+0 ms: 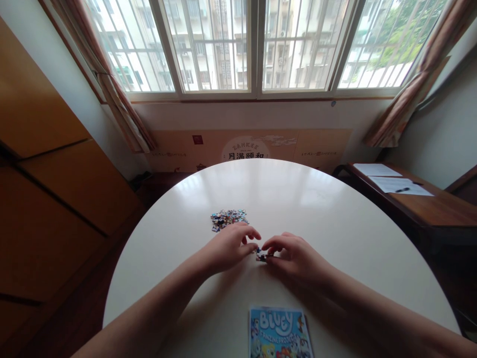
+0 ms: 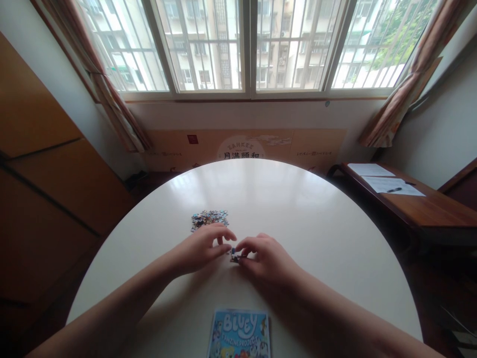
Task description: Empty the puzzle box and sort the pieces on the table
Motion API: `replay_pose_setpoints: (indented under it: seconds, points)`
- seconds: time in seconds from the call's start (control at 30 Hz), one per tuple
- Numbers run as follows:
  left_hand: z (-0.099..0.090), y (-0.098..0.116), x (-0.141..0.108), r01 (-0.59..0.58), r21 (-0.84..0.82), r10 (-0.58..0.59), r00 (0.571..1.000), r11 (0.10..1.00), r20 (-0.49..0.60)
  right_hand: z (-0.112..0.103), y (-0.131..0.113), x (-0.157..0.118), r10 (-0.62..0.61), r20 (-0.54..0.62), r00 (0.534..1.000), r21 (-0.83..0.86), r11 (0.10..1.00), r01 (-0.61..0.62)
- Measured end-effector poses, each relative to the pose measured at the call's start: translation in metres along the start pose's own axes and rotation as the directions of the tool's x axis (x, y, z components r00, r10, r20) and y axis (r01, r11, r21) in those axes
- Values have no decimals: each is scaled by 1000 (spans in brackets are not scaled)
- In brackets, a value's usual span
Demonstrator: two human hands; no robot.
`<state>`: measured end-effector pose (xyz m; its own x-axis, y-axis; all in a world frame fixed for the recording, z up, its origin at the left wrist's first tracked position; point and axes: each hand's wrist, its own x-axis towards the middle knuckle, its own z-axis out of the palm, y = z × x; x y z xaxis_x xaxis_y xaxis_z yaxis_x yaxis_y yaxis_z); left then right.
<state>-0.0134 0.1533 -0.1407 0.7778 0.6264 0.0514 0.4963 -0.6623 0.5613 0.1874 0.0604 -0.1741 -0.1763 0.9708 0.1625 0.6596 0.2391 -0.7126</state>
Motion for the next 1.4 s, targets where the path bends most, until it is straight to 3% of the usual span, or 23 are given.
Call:
replay_pose_setpoints:
  seconds: [0.17,0.23,0.37,0.47,0.57,0.73,0.83,0.93,1.03,1.1,1.17,1.27,1.33,1.4]
  points:
    - [-10,2,-5,-9,70,18,992,997,-125,0,11,4,-89,-151,985,-65,995,80]
    - [-6,8,-8,-91,125,104,989,988,-102,-7,15,3,-47,-221,974,-10,999,46]
    - [13,15,-7,-306,219,304,952,927,41,-21,20,3,108,-352,930,183,982,-45]
    - [26,12,-2,-361,276,365,930,891,39,-24,21,4,192,-376,906,283,955,-85]
    - [30,5,3,-322,335,355,934,885,-38,-21,22,5,214,-345,914,323,941,-99]
    - [21,-9,10,-157,454,251,956,877,-155,-18,24,7,208,-300,931,304,946,-114]
    - [14,-16,14,-51,542,199,955,839,-219,-16,25,7,158,-267,951,217,971,-101]
    - [5,-25,14,24,523,181,924,852,-336,-10,25,5,45,-220,974,40,999,-37]
    - [-14,-40,10,49,368,172,823,928,-542,1,27,1,-73,-141,987,-113,992,57]
    - [-30,-56,7,57,166,84,678,984,-731,8,28,-1,-93,-88,992,-189,979,75]
    - [-46,-75,5,55,-101,-115,509,993,-853,13,28,0,-68,-41,997,-263,963,55]
    - [-66,-99,3,10,-400,-384,301,917,-873,16,24,9,-15,23,1000,-331,943,21]
    - [-74,-109,2,-31,-528,-511,216,848,-832,17,19,22,7,59,998,-349,937,14]
    - [-79,-114,0,-63,-602,-587,160,796,-794,19,13,40,21,108,994,-361,932,19]
